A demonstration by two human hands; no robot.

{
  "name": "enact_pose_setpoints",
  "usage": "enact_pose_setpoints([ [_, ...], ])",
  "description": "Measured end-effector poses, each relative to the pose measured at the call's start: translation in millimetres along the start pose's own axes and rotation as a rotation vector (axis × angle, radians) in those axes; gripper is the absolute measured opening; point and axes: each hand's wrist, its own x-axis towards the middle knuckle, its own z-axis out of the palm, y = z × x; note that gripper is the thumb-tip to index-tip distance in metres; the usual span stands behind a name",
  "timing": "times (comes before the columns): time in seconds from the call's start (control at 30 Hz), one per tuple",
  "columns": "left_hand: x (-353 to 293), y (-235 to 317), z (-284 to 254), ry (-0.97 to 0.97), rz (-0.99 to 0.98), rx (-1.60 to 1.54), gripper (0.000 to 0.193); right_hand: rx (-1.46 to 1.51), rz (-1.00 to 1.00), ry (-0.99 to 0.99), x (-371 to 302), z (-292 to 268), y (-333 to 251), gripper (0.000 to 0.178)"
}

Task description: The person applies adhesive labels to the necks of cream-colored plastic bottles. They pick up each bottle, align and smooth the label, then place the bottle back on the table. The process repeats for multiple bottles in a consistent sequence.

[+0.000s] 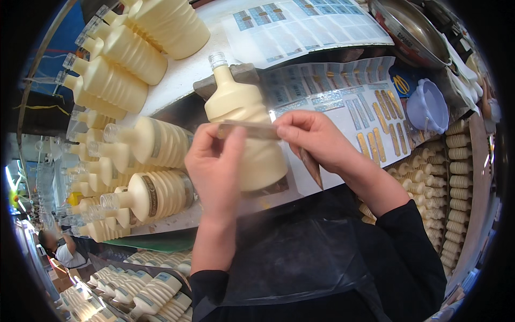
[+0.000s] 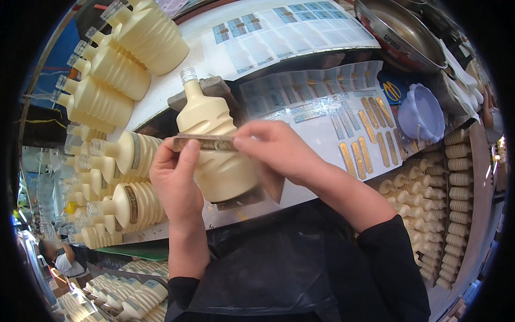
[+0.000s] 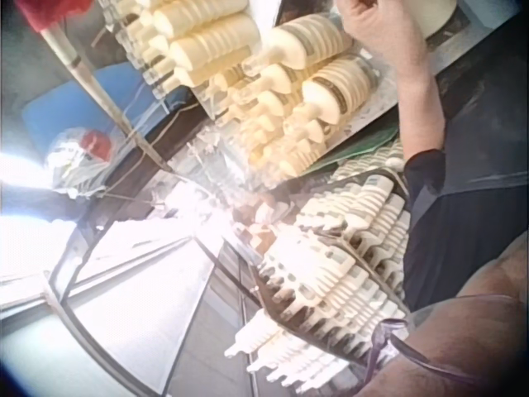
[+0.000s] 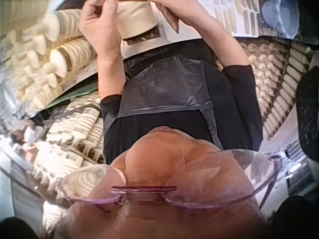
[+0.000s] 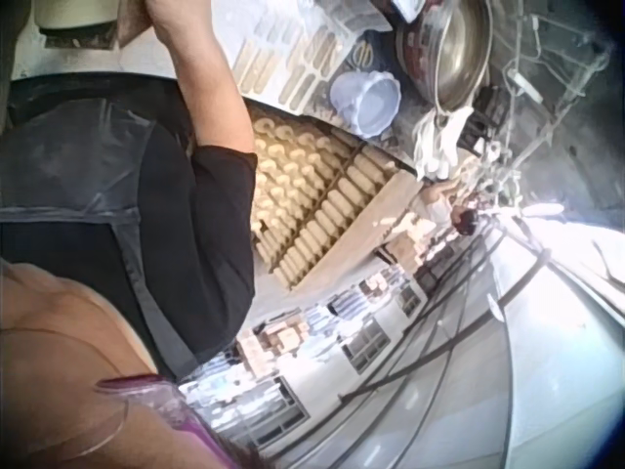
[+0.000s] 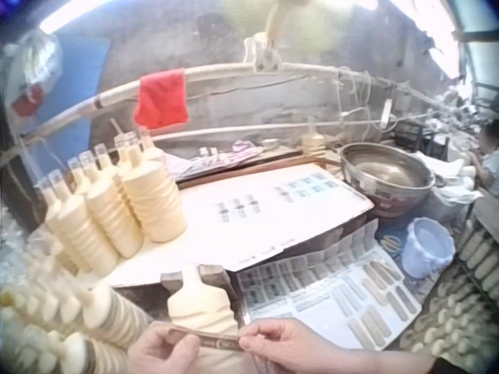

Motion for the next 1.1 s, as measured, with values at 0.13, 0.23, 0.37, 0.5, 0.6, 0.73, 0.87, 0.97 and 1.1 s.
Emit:
enact_pose_setpoints([
  [0.13,22.8,-7.1,-1.6,0.097,-0.056,-0.116,0.011,-0.078,-0.127,0.105,31.7,5.0,-12.0,0.018],
  [0.23,34.0,-23.1,-8.1,0.12,-0.045,-0.066,0.011,-0.211,-0.177,0.156,52.4,5.0,-14.6,0.019],
  [0.37,39.8,-38.4,-10.9,0.153,-0.062,-0.032,0.013,-0.32,-0.214,0.174,65.1,4.3,-8.2,0.02],
  [0.5,40.4,-34.2,-6.4,0.171,-0.101,-0.033,0.014,-0.405,-0.225,0.174,68.2,3.8,-12.9,0.02],
  [0.6,40.7,-31.5,-3.4,0.177,-0.115,-0.051,0.013,-0.429,-0.234,0.188,69.4,5.0,-12.4,0.02],
  [0.73,41.0,-34.4,-4.2,0.179,-0.116,-0.062,0.012,-0.391,-0.259,0.218,74.5,4.7,-6.9,0.024],
  [0.87,41.5,-31.8,-1.1,0.19,-0.12,-0.069,0.013,-0.373,-0.245,0.216,74.1,4.8,-9.4,0.024],
  [0.97,41.5,-31.6,-0.5,0.193,-0.125,-0.075,0.013,-0.381,-0.255,0.221,74.5,4.6,-9.3,0.023],
  [1.1,41.5,-34.0,-3.2,0.191,-0.124,-0.063,0.013,-0.398,-0.274,0.226,74.4,4.7,-9.0,0.023],
])
